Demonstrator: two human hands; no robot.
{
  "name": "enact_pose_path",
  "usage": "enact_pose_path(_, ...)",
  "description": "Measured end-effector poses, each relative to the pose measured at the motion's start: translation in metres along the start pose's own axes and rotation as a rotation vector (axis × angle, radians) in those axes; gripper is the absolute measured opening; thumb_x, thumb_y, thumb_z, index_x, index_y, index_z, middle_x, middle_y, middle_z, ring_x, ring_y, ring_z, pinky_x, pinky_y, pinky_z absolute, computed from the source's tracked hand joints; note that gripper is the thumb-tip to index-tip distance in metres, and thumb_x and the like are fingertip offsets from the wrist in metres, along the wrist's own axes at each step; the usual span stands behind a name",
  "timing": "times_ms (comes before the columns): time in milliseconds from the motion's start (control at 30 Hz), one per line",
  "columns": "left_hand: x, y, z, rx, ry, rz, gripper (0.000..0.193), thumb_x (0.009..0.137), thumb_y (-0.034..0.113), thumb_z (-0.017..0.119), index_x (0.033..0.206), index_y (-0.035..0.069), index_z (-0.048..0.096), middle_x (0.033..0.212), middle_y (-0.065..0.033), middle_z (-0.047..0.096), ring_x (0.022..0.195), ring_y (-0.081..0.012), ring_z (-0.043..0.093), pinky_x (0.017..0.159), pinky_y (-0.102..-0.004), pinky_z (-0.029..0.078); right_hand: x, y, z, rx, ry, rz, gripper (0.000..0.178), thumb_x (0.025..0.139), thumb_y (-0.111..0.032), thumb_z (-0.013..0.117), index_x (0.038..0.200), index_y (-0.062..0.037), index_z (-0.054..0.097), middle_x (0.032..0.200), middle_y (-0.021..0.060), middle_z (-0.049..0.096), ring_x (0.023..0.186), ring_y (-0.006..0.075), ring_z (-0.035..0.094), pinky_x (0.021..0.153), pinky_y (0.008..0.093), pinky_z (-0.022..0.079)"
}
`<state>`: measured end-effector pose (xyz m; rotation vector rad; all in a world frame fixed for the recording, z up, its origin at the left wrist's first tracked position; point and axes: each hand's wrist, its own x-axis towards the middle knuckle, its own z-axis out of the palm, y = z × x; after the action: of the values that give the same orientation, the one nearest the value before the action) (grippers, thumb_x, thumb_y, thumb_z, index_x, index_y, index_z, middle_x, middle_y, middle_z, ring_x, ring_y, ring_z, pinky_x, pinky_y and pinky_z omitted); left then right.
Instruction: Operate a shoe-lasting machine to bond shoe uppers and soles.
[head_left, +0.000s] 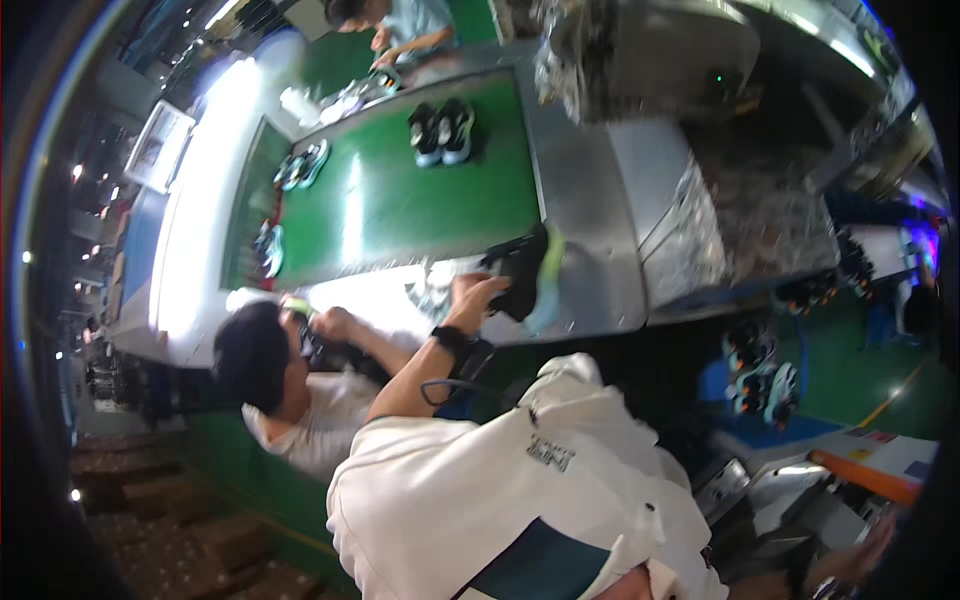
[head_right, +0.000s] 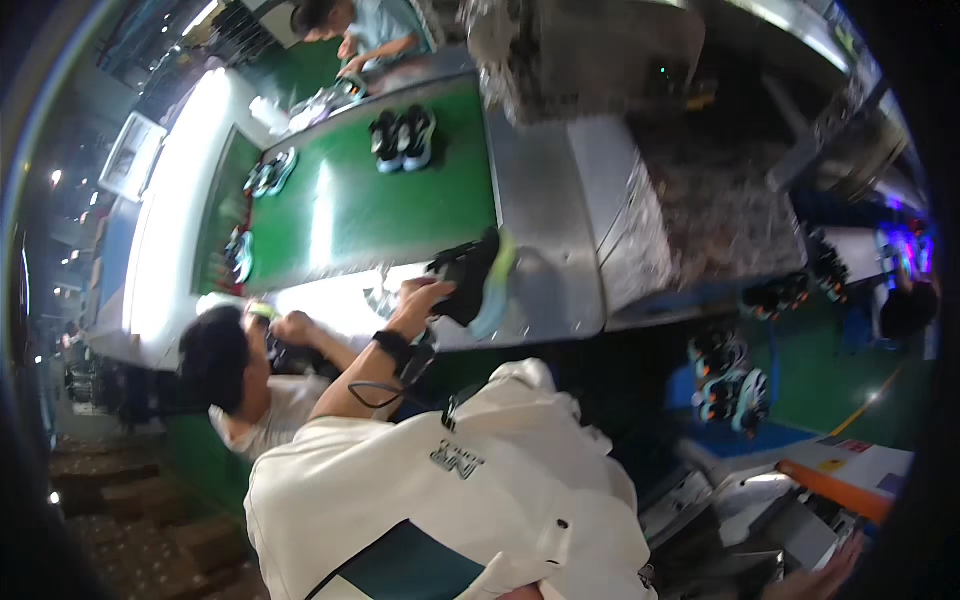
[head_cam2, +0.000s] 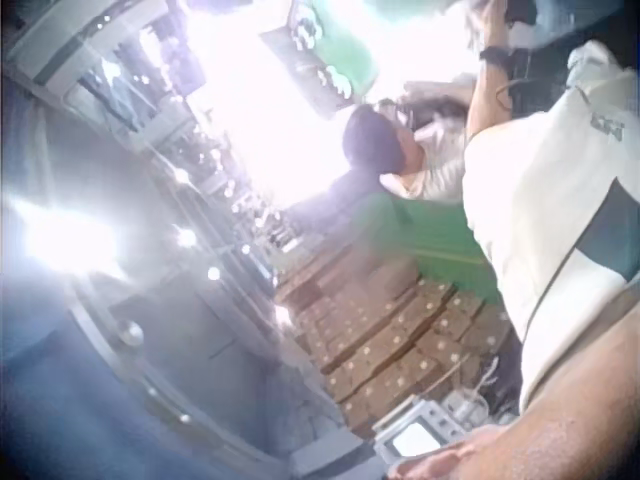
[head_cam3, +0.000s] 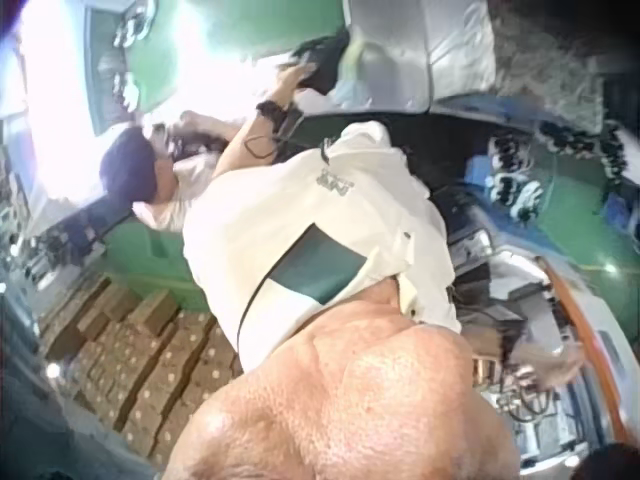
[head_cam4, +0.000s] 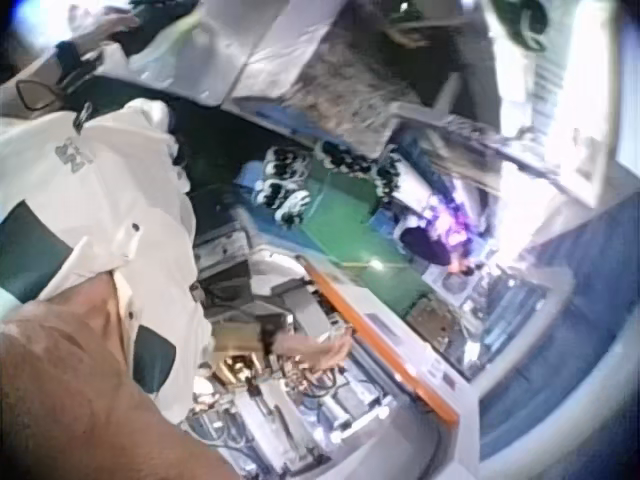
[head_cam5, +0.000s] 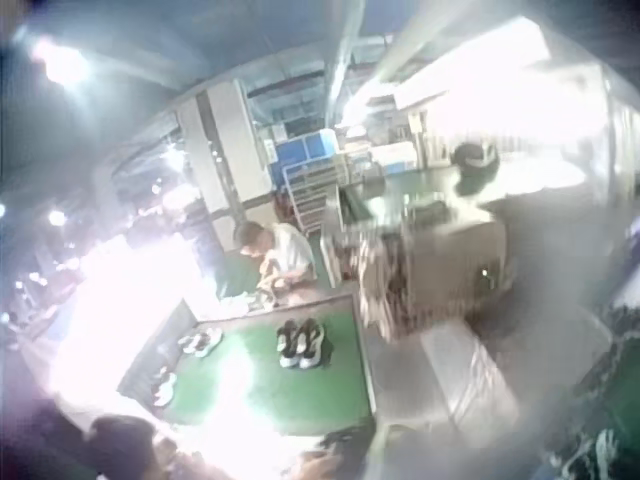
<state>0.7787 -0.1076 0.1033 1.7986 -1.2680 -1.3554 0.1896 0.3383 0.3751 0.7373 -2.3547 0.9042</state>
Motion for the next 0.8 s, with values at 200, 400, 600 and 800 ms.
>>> enact_pose_path(200, 0.207, -0.051, -0.052, 0.25, 0.304, 0.148, 0.032, 0.064, 0.022, 0.069, 0.083, -0.002, 0.065, 0.082, -0.0202, 0.068, 0.079, -0.0365, 0.066, 0.074, -0.0432, 0.051, 0.129, -0.317, 0.175, 0.459, -0.371, -0.406, 0.015, 0.091, -0.008, 0.063, 0.104, 0.0, 0.063, 0.101, 0.0045, 0.063, 0.094, 0.0108, 0.057, 0.085, 0.0247, 0.045)
enact_pose_path(400, 0.287, -0.064, -0.059, 0.514, 0.37, 0.002, 0.054, 0.072, 0.02, 0.07, 0.117, -0.003, 0.051, 0.115, -0.028, 0.059, 0.106, -0.0454, 0.057, 0.093, -0.0503, 0.046, 0.272, -0.51, 0.343, -0.071, -0.412, -0.767, 0.043, 0.076, -0.011, 0.073, 0.117, -0.0046, 0.062, 0.11, 0.0106, 0.066, 0.102, 0.0229, 0.062, 0.092, 0.0344, 0.048)
enact_pose_path(600, 0.245, 0.012, -0.041, 0.377, 0.58, 0.612, 0.047, 0.08, 0.013, 0.07, 0.12, -0.003, 0.053, 0.133, -0.0265, 0.051, 0.119, -0.0435, 0.051, 0.102, -0.0458, 0.04, 0.285, -0.662, 0.509, -0.131, -0.119, -1.28, 0.07, 0.074, -0.03, 0.076, 0.137, -0.0159, 0.048, 0.149, 0.0199, 0.036, 0.132, 0.0392, 0.04, 0.11, 0.0453, 0.035)
enact_pose_path(800, 0.196, 0.044, -0.006, -0.105, 0.15, 0.139, 0.04, 0.082, 0.014, 0.072, 0.115, -0.005, 0.06, 0.122, -0.0168, 0.062, 0.111, -0.0249, 0.058, 0.091, -0.0365, 0.047, 0.295, -0.672, 0.577, -0.278, -0.169, -0.895, 0.067, 0.072, -0.04, 0.077, 0.119, 0.0017, 0.054, 0.121, 0.0242, 0.05, 0.114, 0.051, 0.05, 0.09, 0.0555, 0.05)
